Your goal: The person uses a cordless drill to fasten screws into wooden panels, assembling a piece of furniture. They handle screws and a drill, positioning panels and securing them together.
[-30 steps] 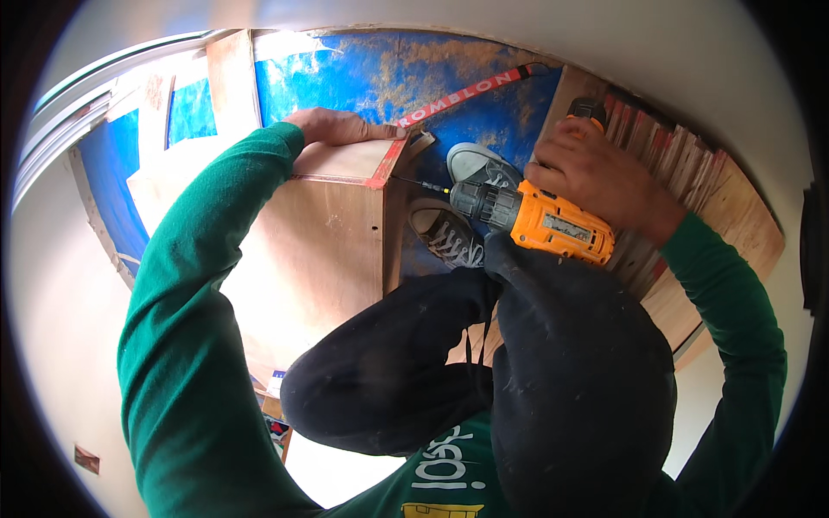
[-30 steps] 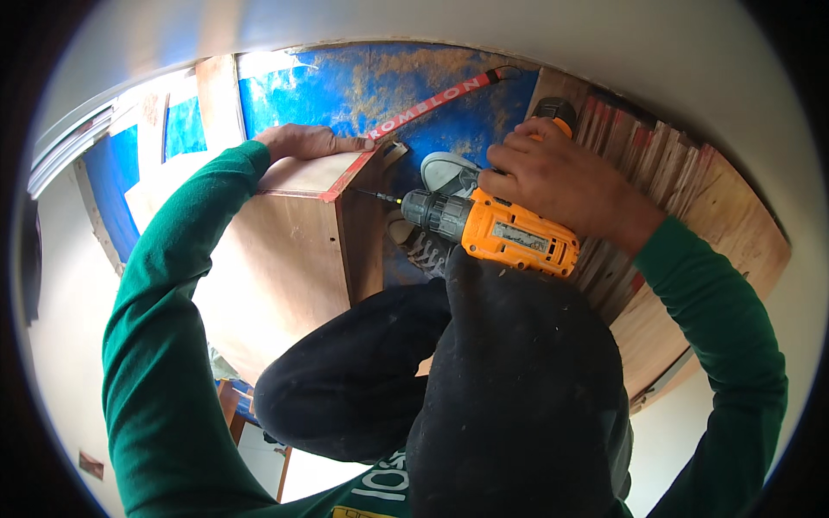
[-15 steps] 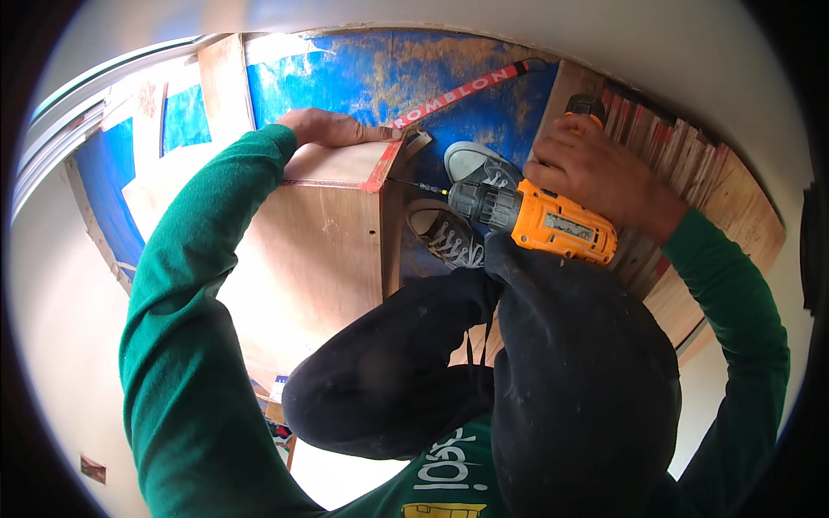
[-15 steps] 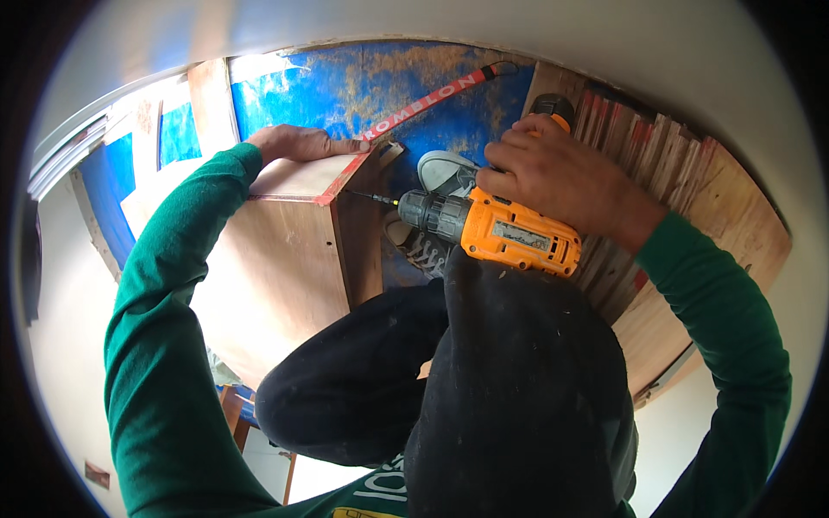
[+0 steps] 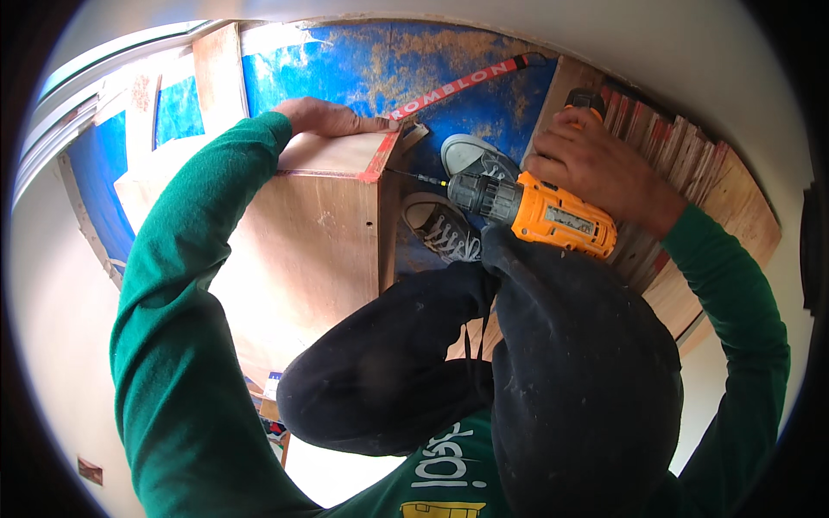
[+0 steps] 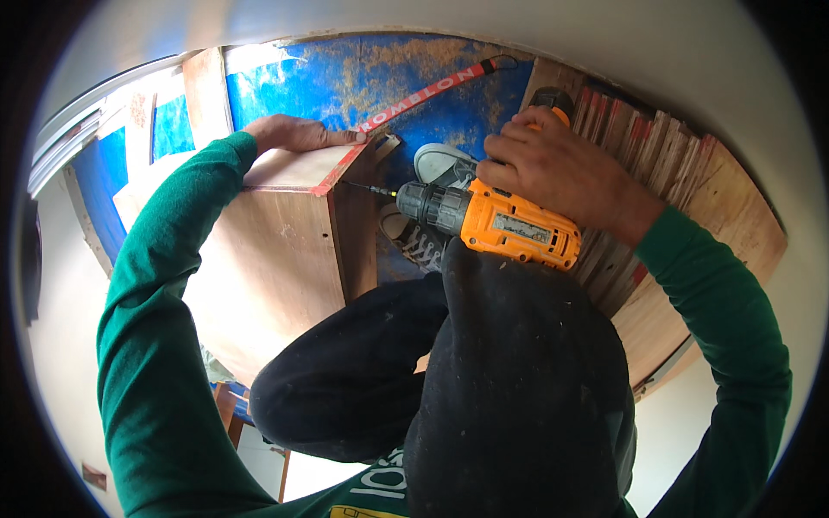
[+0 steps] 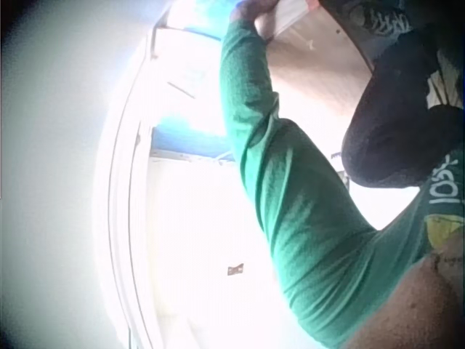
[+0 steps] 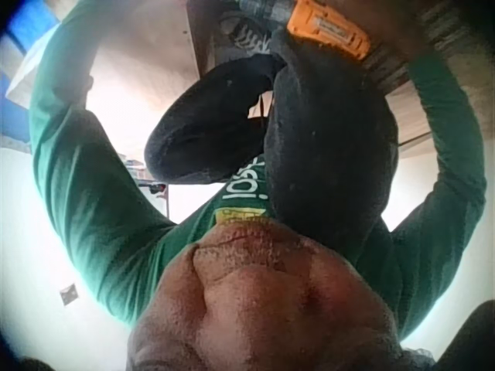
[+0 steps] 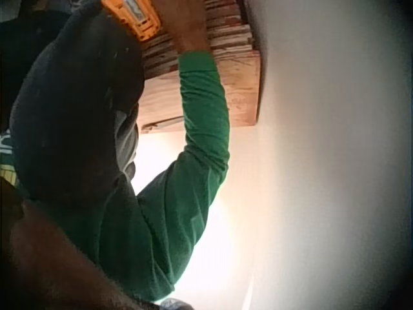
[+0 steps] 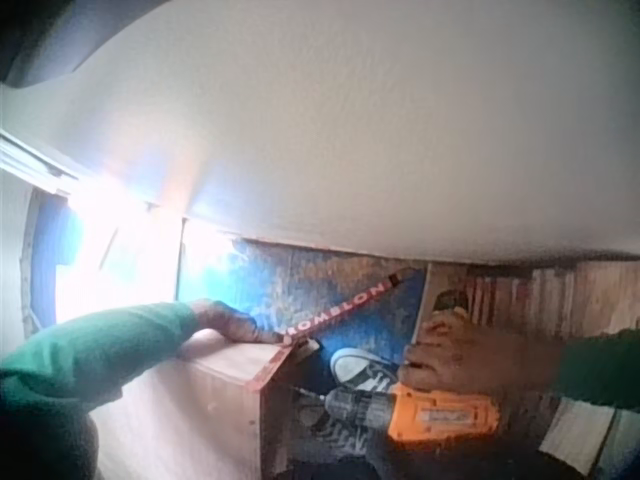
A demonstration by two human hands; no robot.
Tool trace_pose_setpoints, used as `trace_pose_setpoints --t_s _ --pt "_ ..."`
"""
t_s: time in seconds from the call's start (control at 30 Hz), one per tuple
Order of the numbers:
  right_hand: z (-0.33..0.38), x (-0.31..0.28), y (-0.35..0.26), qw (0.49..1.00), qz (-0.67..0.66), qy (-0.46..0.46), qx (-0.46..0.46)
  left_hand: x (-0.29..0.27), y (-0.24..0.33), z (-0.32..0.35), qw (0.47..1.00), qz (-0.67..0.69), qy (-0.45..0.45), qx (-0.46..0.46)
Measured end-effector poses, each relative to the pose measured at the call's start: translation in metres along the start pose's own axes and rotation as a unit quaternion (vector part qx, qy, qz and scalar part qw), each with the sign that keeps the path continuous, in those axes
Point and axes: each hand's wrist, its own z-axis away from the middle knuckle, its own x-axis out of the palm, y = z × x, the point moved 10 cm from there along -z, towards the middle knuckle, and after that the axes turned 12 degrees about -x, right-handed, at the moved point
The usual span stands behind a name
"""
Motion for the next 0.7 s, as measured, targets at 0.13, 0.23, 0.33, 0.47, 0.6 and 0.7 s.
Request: trace_pose_setpoints --t_s 0.13,0.23,0.33,0.47,0.6,0.7 --pt "0.000 0.001 0.000 1.000 0.000 -0.005 -0.003 0.000 -0.006 0.003 0.999 -0.033 0.000 -0.042" --pt "-0.001 -0.001 0.000 1.000 0.012 0.003 -0.008 -0.002 -0.009 0.002 0.997 -0.051 0.014 -0.060" --pt "-0.002 0.000 0.001 1.000 0.008 -0.007 -0.012 -0.001 -0.009 -0.001 0.998 -0.043 0.019 -0.047" --pt "-0.004 -0.003 0.002 1.000 0.004 0.004 -0.021 0.002 -0.010 -0.005 0.999 -0.028 0.005 -0.029" --pt "-0.007 -0.003 0.004 1.000 0.000 -0.005 -0.025 -0.005 -0.016 -0.005 0.996 -0.059 0.039 -0.059" --pt "-0.009 -0.003 0.005 1.000 -0.012 -0.007 -0.025 -0.005 -0.014 -0.006 0.996 -0.056 0.044 -0.054"
